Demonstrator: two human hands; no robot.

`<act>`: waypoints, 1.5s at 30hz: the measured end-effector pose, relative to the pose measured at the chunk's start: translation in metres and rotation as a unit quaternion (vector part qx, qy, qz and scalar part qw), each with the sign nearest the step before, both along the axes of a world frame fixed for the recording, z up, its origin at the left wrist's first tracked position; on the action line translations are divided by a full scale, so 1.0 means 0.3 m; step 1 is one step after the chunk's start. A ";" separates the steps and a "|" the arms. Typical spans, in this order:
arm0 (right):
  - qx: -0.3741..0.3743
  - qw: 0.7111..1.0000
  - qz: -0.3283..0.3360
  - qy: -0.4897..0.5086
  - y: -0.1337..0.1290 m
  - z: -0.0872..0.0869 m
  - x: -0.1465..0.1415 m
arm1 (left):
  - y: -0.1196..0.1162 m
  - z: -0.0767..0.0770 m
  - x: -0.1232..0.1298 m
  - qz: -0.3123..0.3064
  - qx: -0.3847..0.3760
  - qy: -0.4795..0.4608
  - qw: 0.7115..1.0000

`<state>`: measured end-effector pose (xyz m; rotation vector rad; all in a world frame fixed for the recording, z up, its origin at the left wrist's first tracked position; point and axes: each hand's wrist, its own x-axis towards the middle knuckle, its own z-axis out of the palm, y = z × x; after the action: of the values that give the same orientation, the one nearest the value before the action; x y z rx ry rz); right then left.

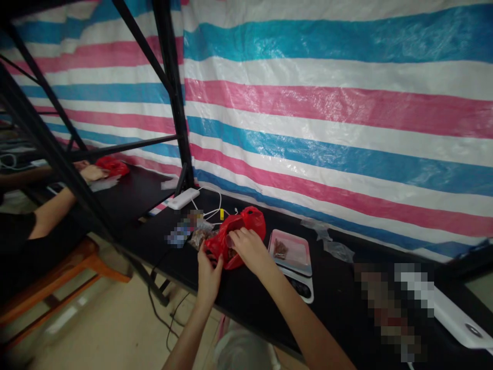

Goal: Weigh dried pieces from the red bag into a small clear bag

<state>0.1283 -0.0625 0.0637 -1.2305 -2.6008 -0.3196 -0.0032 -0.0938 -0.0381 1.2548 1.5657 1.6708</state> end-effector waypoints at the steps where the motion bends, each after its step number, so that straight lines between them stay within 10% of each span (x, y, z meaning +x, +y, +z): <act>1: -0.010 0.999 -0.004 -0.050 0.036 -0.012 -0.006 | -0.002 0.002 0.001 0.002 -0.005 0.013 1.000; 9: -0.039 0.979 -0.001 -0.203 0.120 -0.057 0.010 | 0.002 0.012 -0.023 -0.016 -0.026 0.079 0.996; 16: -0.090 0.982 0.020 -0.164 0.052 -0.056 -0.012 | 0.022 -0.028 0.027 -0.049 -0.085 -0.208 0.973; 25: -0.232 0.965 -0.038 0.115 0.057 -0.097 0.063 | 0.049 0.045 0.080 -0.060 -0.013 -0.167 0.984; 34: -0.368 0.827 -0.011 0.424 0.108 -0.181 0.051 | 0.048 0.057 -0.002 -0.018 0.030 -0.046 0.998; 45: -0.351 0.803 0.074 0.475 0.059 0.047 0.091 | -0.015 0.077 0.007 0.119 0.144 0.100 0.977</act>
<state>0.1556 -0.0449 0.0779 -0.9385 -1.8555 1.1081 -0.0013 -0.0984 -0.0149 1.4668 1.6924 2.0358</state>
